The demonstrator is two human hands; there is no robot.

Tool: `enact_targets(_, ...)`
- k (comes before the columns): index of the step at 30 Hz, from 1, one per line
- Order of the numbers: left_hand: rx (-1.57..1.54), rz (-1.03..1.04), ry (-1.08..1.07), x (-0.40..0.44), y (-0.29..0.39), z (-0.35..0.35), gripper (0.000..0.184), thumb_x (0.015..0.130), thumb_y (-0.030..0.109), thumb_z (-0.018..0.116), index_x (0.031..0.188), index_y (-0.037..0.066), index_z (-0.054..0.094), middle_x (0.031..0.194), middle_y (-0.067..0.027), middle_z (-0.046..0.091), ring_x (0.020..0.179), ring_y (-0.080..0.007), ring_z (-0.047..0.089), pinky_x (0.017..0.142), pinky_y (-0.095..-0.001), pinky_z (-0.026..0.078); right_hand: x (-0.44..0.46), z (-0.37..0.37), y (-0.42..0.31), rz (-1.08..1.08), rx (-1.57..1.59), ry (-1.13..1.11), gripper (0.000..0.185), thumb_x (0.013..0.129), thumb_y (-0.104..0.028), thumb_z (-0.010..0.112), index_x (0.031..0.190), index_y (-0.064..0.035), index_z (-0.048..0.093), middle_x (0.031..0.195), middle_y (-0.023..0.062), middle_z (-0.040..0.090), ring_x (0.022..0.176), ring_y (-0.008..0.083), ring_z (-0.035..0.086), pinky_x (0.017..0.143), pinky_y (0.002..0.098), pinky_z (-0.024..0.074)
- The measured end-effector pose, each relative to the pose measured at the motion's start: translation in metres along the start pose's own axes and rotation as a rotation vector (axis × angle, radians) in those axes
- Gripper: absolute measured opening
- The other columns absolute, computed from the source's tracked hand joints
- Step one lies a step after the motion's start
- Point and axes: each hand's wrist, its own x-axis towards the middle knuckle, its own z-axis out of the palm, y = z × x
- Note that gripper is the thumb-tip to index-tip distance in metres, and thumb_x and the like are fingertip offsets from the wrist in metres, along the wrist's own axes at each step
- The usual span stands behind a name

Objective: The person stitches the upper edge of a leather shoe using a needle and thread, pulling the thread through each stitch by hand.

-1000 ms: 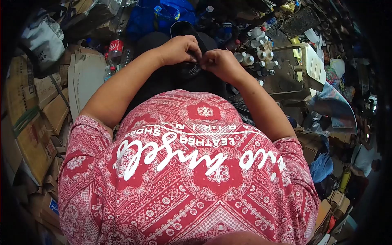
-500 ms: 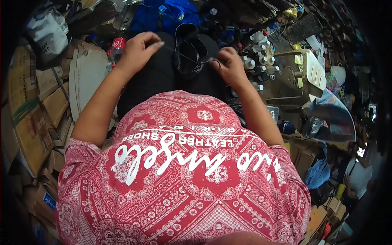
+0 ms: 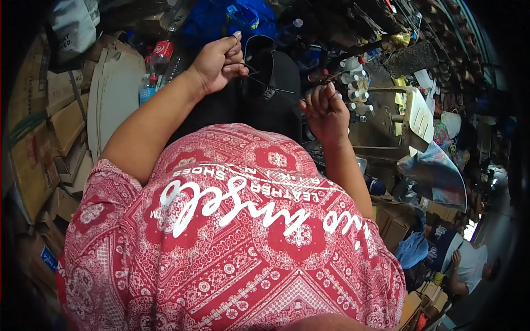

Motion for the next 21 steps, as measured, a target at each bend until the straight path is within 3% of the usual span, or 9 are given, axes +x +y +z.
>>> enact_targets(2, 0.069, 0.040, 0.048, 0.001, 0.002, 0.005, 0.033, 0.099, 0.031, 0.044, 0.074, 0.011, 0.047, 0.065, 0.0007, 0.042, 0.055, -0.0133, 0.044, 0.072, -0.0338, 0.047, -0.003, -0.001, -0.003, -0.002, 0.020, 0.020, 0.041, 0.099, -0.030, 0.041, 0.063, -0.0113, 0.040, 0.056, 0.0012, 0.037, 0.056, 0.0154, 0.038, 0.075, 0.0375, 0.0422)
enact_targets(4, 0.371, 0.035, -0.023, -0.004, 0.020, 0.001, 0.028, 0.099, 0.031, 0.045, 0.088, 0.008, 0.058, 0.086, -0.0052, 0.062, 0.086, -0.0204, 0.063, 0.084, -0.0356, 0.049, -0.008, 0.012, -0.007, 0.020, -0.127, 0.167, 0.038, 0.099, -0.029, 0.041, 0.070, -0.0078, 0.052, 0.066, 0.0048, 0.053, 0.066, 0.0166, 0.051, 0.081, 0.0363, 0.0446)
enact_targets(7, 0.910, -0.016, 0.139, -0.029, 0.045, -0.008, 0.024, 0.096, 0.029, 0.050, 0.102, 0.008, 0.062, 0.094, -0.0065, 0.065, 0.091, -0.0184, 0.063, 0.084, -0.0328, 0.049, -0.020, -0.005, -0.016, -0.009, -0.545, 0.234, 0.032, 0.099, -0.025, 0.045, 0.090, -0.0018, 0.064, 0.087, 0.0091, 0.065, 0.087, 0.0180, 0.060, 0.087, 0.0317, 0.0445)
enact_targets(9, 1.582, 0.194, 0.244, -0.054, 0.057, -0.026, 0.033, 0.090, 0.026, 0.059, 0.118, 0.008, 0.060, 0.096, -0.0051, 0.067, 0.090, -0.0170, 0.063, 0.082, -0.0295, 0.049, -0.029, -0.042, -0.022, -0.038, -0.730, 0.261, 0.025, 0.096, -0.022, 0.050, 0.099, -0.0013, 0.064, 0.096, 0.0090, 0.065, 0.094, 0.0179, 0.059, 0.089, 0.0300, 0.0436)
enact_targets(13, 1.628, 0.420, 0.219, -0.110, 0.073, -0.044, 0.045, 0.084, 0.023, 0.065, 0.126, 0.009, 0.057, 0.106, -0.0063, 0.065, 0.094, -0.0171, 0.062, 0.081, -0.0287, 0.049, -0.065, -0.093, -0.061, 0.117, -1.401, 0.260, 0.036, 0.080, -0.012, 0.071, 0.115, -0.0059, 0.064, 0.113, 0.0063, 0.063, 0.104, 0.0155, 0.058, 0.093, 0.0307, 0.0432)
enact_targets(15, 1.185, 0.189, 0.622, -0.123, 0.083, -0.036, 0.047, 0.081, 0.023, 0.069, 0.124, 0.009, 0.058, 0.118, -0.0086, 0.059, 0.105, -0.0199, 0.057, 0.089, -0.0314, 0.046, -0.066, -0.098, -0.073, 0.172, -1.281, 0.402, 0.039, 0.080, -0.013, 0.071, 0.117, -0.0085, 0.063, 0.112, 0.0075, 0.062, 0.104, 0.0171, 0.057, 0.090, 0.0307, 0.0455)
enact_targets(16, 1.181, 0.191, 0.622, -0.117, 0.084, -0.042, 0.047, 0.081, 0.023, 0.069, 0.124, 0.009, 0.058, 0.118, -0.0086, 0.059, 0.105, -0.0199, 0.057, 0.089, -0.0314, 0.046, -0.061, -0.099, -0.082, 0.106, -1.137, 0.420, 0.039, 0.080, -0.013, 0.071, 0.118, -0.0093, 0.062, 0.112, 0.0078, 0.062, 0.104, 0.0177, 0.058, 0.089, 0.0305, 0.0461)
enact_targets(19, 1.652, 0.318, 0.379, -0.068, 0.081, -0.061, 0.042, 0.080, 0.024, 0.069, 0.118, 0.008, 0.061, 0.117, -0.0102, 0.058, 0.110, -0.0207, 0.055, 0.096, -0.0336, 0.042, -0.014, -0.007, -0.084, -0.162, -1.255, 0.208, 0.038, 0.083, -0.016, 0.069, 0.120, -0.0105, 0.061, 0.112, 0.0070, 0.060, 0.096, 0.0147, 0.058, 0.084, 0.0284, 0.0469)
enact_targets(21, 1.755, 0.356, 0.116, -0.029, 0.062, -0.021, 0.035, 0.075, 0.016, 0.070, 0.109, 0.007, 0.065, 0.114, -0.0112, 0.061, 0.107, -0.0253, 0.058, 0.094, -0.0350, 0.044, 0.020, 0.027, -0.073, -0.098, -1.309, -0.034, 0.037, 0.083, -0.017, 0.069, 0.120, -0.0135, 0.062, 0.109, 0.0064, 0.060, 0.091, 0.0151, 0.058, 0.081, 0.0279, 0.0473)
